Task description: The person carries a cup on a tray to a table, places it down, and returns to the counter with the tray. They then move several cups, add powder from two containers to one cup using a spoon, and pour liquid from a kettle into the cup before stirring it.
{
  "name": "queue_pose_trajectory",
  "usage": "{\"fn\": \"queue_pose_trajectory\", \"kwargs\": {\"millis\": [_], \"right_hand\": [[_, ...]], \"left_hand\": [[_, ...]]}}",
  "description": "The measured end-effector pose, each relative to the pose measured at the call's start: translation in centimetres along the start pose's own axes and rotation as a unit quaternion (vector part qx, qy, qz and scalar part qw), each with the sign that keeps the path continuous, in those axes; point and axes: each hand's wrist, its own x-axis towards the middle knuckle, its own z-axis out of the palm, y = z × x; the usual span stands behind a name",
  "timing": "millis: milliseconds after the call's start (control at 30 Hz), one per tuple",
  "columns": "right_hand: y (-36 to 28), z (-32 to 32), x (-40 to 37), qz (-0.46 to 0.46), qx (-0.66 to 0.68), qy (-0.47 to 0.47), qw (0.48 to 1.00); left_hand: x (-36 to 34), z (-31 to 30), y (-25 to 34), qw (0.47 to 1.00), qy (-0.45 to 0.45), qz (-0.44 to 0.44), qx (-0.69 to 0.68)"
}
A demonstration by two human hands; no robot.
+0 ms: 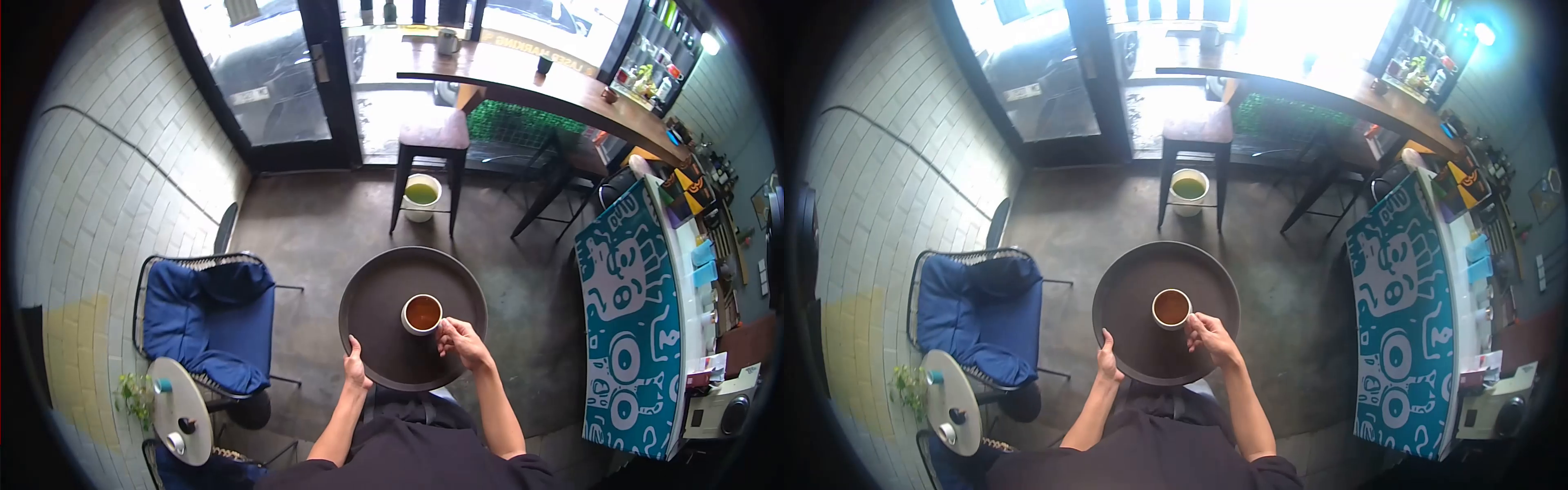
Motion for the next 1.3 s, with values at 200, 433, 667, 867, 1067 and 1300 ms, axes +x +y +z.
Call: {"fn": "queue_pose_trajectory", "kwargs": {"millis": [200, 433, 667, 867, 1067, 1300], "right_hand": [[-1.0, -5.4, 6.6, -0.034, 0.0, 0.012, 0.999], [-7.7, -10.3, 15.6, -0.041, -0.028, 0.042, 0.998], [-13.8, -15.8, 25.1, -0.042, -0.034, 0.017, 0.998], [-14.0, -17.5, 35.5, -0.01, 0.008, 0.01, 1.0], [-10.5, -18.8, 45.8, 0.065, 0.027, -0.001, 0.998], [-4.8, -22.5, 57.5, 0.163, -0.037, 0.094, 0.981]], "left_hand": [[8.7, 5.6, -2.1, 0.998, -0.011, -0.06, 0.012], [19.5, 11.4, -2.3, 0.996, 0.052, 0.027, 0.074], [23.7, 11.2, 1.3, 0.987, 0.15, 0.038, 0.046], [23.7, 7.4, 1.8, 0.969, 0.238, 0.06, -0.04], [22.0, 9.2, -2.2, 0.933, 0.334, 0.103, -0.087], [23.5, 14.5, -12.5, 0.882, 0.409, 0.106, -0.21]]}}
